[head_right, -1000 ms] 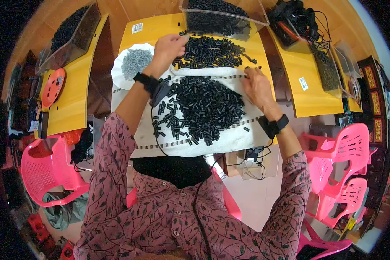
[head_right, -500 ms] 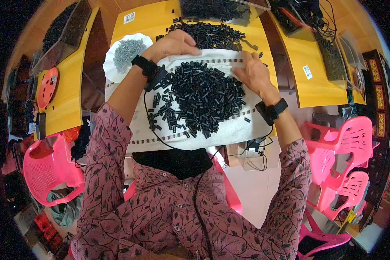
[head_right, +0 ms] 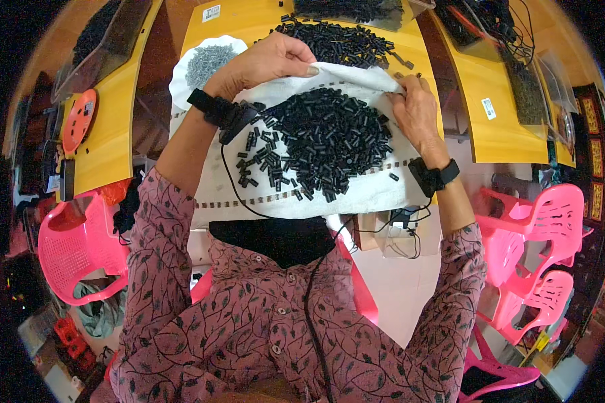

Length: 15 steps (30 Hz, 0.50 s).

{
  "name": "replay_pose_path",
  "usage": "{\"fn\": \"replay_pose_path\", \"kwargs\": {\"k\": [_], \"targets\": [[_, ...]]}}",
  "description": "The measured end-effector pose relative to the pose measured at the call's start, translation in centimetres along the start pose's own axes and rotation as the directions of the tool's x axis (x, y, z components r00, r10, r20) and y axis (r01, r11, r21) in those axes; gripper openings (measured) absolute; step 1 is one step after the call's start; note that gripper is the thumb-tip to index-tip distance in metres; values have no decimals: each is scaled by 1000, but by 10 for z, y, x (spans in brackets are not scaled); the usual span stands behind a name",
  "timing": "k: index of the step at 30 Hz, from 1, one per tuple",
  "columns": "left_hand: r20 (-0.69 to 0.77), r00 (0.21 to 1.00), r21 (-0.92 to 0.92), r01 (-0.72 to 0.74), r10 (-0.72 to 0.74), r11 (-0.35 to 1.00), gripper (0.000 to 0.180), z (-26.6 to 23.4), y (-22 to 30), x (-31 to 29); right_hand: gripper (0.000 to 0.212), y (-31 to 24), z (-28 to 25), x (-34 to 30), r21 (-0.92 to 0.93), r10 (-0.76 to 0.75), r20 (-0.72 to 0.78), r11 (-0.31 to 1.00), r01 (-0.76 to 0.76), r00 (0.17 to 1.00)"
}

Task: Sorting and inspecting small black and silver components on a white cloth.

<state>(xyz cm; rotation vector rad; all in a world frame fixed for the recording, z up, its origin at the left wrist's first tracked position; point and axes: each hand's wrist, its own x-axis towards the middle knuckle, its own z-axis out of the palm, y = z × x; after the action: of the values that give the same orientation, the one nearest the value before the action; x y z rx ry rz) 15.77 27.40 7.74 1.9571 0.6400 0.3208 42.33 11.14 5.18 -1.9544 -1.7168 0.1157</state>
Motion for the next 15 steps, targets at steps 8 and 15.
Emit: {"fn": "replay_pose_path", "kwargs": {"k": [8, 15], "targets": [[-337, 937, 60, 116, -90, 991, 25, -1, -38, 11, 28, -12, 9, 9, -32, -51, -161, 998, 46, 986], [-553, 813, -223, 66, -182, 972, 36, -7, -42, 44, 17, -9, 10, 6, 52, -92, -62, 994, 95, 994]]}}
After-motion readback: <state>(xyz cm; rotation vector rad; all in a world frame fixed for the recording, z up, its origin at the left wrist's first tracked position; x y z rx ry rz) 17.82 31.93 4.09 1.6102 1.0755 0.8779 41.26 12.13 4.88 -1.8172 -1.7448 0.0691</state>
